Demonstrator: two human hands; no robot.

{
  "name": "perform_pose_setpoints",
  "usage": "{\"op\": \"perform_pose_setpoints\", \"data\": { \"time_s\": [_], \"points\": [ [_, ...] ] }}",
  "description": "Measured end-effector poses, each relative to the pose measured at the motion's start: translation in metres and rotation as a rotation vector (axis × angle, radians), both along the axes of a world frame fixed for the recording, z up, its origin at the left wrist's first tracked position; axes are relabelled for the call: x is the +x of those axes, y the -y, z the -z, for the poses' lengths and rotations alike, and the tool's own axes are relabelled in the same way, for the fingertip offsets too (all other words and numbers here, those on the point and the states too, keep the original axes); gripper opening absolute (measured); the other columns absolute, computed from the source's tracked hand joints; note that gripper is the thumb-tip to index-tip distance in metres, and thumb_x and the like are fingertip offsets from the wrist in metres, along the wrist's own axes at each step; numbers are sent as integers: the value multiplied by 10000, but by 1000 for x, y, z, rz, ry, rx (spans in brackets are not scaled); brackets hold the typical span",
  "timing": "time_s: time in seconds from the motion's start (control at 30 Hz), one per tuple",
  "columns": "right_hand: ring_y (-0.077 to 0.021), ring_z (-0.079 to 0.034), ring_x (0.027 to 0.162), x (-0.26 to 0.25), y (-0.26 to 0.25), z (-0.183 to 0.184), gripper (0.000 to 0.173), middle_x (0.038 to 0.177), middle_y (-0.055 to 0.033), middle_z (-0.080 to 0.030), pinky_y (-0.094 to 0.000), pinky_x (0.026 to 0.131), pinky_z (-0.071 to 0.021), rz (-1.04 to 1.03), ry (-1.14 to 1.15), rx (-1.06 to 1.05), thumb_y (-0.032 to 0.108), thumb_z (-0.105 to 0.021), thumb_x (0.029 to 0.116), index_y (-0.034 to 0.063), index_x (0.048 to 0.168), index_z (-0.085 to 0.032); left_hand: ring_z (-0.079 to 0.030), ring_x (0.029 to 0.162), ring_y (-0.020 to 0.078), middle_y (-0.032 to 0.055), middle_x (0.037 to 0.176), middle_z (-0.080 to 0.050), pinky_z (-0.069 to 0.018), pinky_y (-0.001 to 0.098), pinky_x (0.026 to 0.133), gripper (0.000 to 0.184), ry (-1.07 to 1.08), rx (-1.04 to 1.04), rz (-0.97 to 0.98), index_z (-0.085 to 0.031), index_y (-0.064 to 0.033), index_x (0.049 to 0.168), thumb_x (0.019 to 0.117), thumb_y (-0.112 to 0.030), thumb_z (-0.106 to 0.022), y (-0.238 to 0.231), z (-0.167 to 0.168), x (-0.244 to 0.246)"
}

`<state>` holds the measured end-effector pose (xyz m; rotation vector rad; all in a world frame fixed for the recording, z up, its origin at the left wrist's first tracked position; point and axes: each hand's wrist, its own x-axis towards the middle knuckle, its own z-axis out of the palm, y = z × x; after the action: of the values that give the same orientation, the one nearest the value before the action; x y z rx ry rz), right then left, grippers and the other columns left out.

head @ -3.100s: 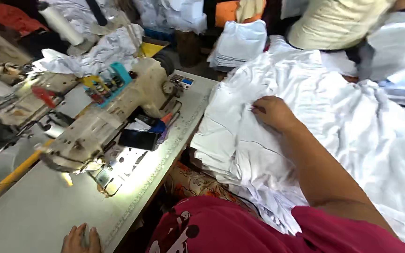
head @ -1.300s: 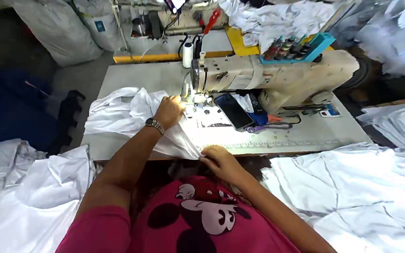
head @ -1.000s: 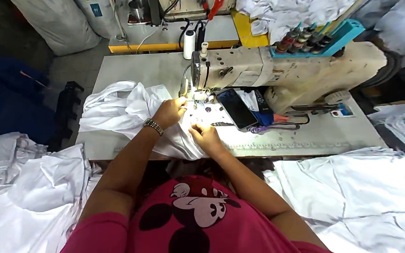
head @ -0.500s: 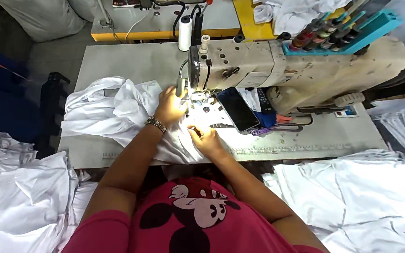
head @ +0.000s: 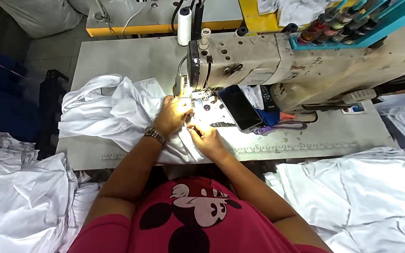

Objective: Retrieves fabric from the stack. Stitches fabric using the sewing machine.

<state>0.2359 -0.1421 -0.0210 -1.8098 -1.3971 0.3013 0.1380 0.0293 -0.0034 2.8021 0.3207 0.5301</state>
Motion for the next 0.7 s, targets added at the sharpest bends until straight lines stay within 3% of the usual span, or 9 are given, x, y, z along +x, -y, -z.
{"op": "perform_pose_setpoints", "data": {
  "time_s": [0.13,0.23,0.33,0.4,0.43,0.5,0.6,0.7],
  "points": [
    [-174,-665,663,0,-1,1,211,801,-49,-712,-395,633,-576,23,6,5,166,-577,1014,115,1108,-758,-675,1029,308,111,984,-722,-414,571,1060,206,-129,10,-322,-774,-151,1031,985,-141,-573,-6,-10,7],
    [-184,-628,615,-4,0,1,259,771,-58,-683,-395,594,-554,75,12,-14,164,-568,1014,115,1202,-739,-676,1056,348,158,1058,-728,-453,569,997,229,-80,-87,-515,-761,-73,1084,1006,-164,-566,-19,-14,9],
    [-204,-715,746,-5,0,-2,266,917,-75,-755,-420,690,-602,88,35,23,119,-572,1001,116,1195,-754,-706,999,307,141,1066,-738,-527,567,907,281,21,-197,-343,-748,-60,1132,977,-262,-629,-28,-16,-4],
    [-231,-743,845,-6,-1,-2,265,1016,-91,-768,-446,757,-613,87,49,20,113,-564,1009,105,1191,-757,-636,1135,330,139,1199,-699,-440,614,976,435,-160,-276,-193,-727,-114,1252,929,-403,-690,-33,-24,-16],
    [-245,-745,843,-7,-1,-2,268,1017,-100,-769,-458,750,-610,94,64,17,114,-561,1011,95,1192,-758,-609,1158,356,156,1212,-675,-420,630,984,472,-235,-282,-151,-715,-125,1279,899,-404,-736,-36,-27,-19],
    [-259,-752,849,-8,-3,-4,278,1031,-104,-775,-467,746,-613,104,98,10,107,-559,1007,92,1197,-761,-617,1137,383,179,1148,-681,-435,642,974,407,-328,-245,-147,-739,-126,1218,879,-345,-787,-40,-34,-22],
    [-272,-757,865,-9,-6,-7,279,1057,-108,-776,-473,745,-616,109,122,-4,81,-566,992,86,1185,-767,-640,1047,343,133,1002,-688,-464,602,921,139,-362,-172,-157,-801,-174,1010,916,-248,-731,-42,-44,-24],
    [-296,-758,867,-8,-7,-8,297,1077,-121,-775,-495,743,-615,113,154,-62,81,-557,996,85,1209,-763,-672,956,327,148,942,-690,-491,565,850,162,-229,-185,-153,-779,-94,975,930,-112,-625,-37,-48,-21]
  ]
}}
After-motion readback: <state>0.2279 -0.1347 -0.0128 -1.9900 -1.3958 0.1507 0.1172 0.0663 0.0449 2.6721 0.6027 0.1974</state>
